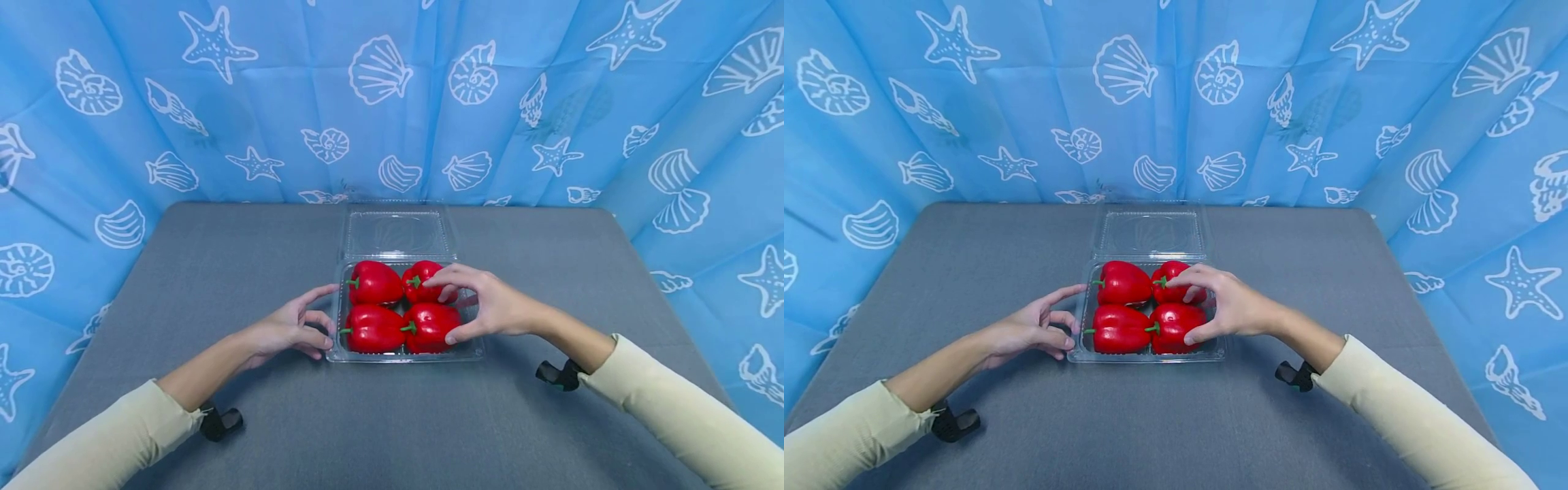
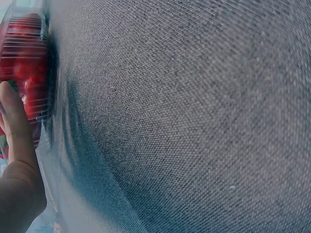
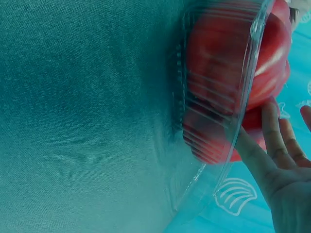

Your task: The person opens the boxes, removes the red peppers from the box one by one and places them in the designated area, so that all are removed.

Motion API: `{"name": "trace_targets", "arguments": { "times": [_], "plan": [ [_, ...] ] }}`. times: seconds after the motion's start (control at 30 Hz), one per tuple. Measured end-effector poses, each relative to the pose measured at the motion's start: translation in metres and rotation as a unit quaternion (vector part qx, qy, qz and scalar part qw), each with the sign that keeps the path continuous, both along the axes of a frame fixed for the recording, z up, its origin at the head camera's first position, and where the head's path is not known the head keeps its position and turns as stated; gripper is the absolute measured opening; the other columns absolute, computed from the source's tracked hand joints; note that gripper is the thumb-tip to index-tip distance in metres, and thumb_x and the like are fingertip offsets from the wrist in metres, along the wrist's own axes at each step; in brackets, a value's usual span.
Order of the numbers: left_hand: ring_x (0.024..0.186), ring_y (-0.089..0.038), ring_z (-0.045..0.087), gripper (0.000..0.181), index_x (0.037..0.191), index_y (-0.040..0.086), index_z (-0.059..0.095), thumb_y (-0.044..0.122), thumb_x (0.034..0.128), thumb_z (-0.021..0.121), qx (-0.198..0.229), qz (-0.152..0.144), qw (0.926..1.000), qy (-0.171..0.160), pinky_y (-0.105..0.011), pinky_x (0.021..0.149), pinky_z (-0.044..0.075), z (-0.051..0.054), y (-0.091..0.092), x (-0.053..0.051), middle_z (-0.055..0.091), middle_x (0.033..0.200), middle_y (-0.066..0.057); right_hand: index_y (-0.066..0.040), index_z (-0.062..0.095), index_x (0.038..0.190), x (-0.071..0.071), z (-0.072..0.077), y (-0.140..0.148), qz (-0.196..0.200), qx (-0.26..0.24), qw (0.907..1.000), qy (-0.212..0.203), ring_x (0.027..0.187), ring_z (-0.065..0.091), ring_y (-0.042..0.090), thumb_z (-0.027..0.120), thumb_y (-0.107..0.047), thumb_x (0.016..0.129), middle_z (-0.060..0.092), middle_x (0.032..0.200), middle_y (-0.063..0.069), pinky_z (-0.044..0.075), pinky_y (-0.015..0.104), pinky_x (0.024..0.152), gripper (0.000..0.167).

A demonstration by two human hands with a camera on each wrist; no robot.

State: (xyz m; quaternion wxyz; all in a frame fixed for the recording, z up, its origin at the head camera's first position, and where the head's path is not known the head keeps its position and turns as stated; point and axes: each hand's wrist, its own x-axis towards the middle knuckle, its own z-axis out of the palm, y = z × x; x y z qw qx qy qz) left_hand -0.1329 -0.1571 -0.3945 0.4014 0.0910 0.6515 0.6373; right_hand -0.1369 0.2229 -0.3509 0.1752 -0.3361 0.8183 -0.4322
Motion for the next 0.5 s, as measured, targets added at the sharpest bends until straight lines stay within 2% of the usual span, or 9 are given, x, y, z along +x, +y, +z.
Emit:
{"name": "trace_targets", "arguments": {
  "times": [0.17,0.33,0.5],
  "plan": [
    [0.085,-0.022,0.067,0.086,0.158,0.019,0.015,0.007,0.0911,0.068,0.003,0.003,1.0,-0.004,-0.037,0.08,0.058,0.0,0.0,0.0,0.065,0.104,-0.011,-0.009,0.058,0.135,0.002,-0.001,-0.004,0.0,0.023,0.9995,0.021,0.112,0.057,0.028,0.089,-0.02,0.071,0.049,0.135,0.009,0.058,0.043,0.083,0.073],
    [0.084,-0.022,0.067,0.086,0.158,0.019,0.016,0.006,0.0909,0.068,0.004,0.004,1.0,-0.003,-0.037,0.08,0.058,-0.002,0.001,0.001,0.065,0.103,-0.011,-0.012,0.058,0.136,0.005,-0.002,-0.008,0.006,0.055,0.9975,0.045,0.12,0.05,0.027,0.09,-0.017,0.069,0.045,0.138,0.006,0.057,0.04,0.085,0.075],
    [0.085,-0.023,0.067,0.086,0.158,0.02,0.016,0.007,0.0906,0.068,-0.003,0.008,0.9999,-0.006,-0.037,0.079,0.058,-0.003,0.001,0.0,0.065,0.103,-0.011,-0.015,0.06,0.136,0.007,-0.001,-0.012,0.021,0.11,0.9892,0.095,0.128,0.043,0.026,0.091,-0.019,0.069,0.042,0.141,0.006,0.057,0.037,0.084,0.075]
  ]
}}
